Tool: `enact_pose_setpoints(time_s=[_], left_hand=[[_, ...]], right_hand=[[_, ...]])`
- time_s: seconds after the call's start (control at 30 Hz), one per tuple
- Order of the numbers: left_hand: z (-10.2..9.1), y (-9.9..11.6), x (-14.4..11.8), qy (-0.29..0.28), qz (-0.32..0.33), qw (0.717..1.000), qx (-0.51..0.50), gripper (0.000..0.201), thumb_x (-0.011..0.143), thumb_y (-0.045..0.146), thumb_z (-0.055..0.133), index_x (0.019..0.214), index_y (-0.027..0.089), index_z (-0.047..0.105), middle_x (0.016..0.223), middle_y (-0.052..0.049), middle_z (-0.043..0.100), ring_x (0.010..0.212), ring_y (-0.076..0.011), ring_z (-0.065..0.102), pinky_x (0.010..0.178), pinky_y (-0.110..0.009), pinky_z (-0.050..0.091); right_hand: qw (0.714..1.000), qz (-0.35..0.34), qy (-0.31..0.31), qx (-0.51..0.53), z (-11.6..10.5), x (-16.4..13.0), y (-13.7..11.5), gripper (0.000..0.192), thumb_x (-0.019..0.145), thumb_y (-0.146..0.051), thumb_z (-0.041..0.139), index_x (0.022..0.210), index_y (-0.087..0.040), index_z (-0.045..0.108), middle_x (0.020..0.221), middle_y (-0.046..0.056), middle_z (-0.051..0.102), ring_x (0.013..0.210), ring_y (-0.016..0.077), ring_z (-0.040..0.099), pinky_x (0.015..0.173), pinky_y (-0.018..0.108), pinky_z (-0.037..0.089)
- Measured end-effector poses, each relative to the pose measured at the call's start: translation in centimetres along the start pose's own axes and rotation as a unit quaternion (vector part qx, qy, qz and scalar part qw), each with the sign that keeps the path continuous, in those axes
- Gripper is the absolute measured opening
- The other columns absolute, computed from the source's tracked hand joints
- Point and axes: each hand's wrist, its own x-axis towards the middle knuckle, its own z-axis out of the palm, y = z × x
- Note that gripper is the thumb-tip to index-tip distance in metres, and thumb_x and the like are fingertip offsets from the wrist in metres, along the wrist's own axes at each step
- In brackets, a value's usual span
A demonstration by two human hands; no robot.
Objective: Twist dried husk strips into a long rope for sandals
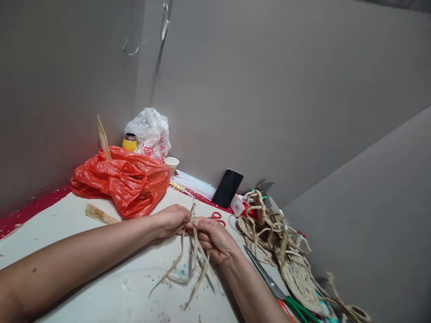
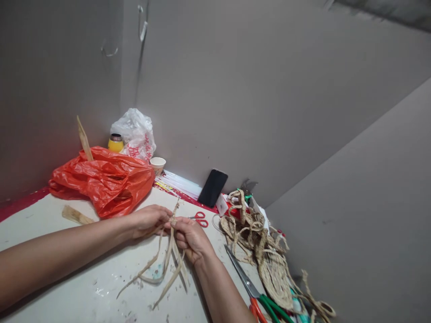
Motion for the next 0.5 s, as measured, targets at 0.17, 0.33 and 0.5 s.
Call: enact_pose_setpoints(time_s=[0.17,0.33,0.5], left_hand=[[0.8,-0.2,0.0,-0.072,-0.063,0.995,0.0,0.015,0.064,0.026,0.051,0.054,0.016,0.044,0.046,0.005,0.04,0.036,-0.0034,0.025,0.038,-0.019,0.02],[0.6,0.1,-0.2,-0.054,-0.031,0.99,0.13,0.021,0.067,0.032,0.049,0.053,0.017,0.05,0.039,0.007,0.033,0.033,-0.005,0.021,0.037,-0.023,0.01],[0.3,-0.2,0.3,-0.046,0.033,0.981,0.185,0.017,0.067,0.027,0.047,0.057,0.015,0.054,0.043,0.006,0.036,0.039,-0.0058,0.025,0.042,-0.022,0.017]], right_hand=[[0.999,0.014,-0.024,-0.027,-0.6,0.1,-0.4,0.021,0.056,-0.022,0.075,0.064,-0.012,0.059,0.052,-0.001,0.059,0.034,-0.0017,0.016,0.032,0.014,0.005],[0.996,0.022,-0.049,-0.065,-1.4,0.0,-0.9,0.018,0.058,-0.023,0.074,0.062,-0.011,0.061,0.049,-0.001,0.06,0.034,-0.001,0.015,0.032,0.016,0.005],[0.993,0.006,-0.034,-0.116,-1.5,-0.3,-1.1,0.017,0.06,-0.024,0.072,0.066,-0.012,0.063,0.055,0.002,0.066,0.033,0.0004,0.02,0.033,0.018,0.006]])
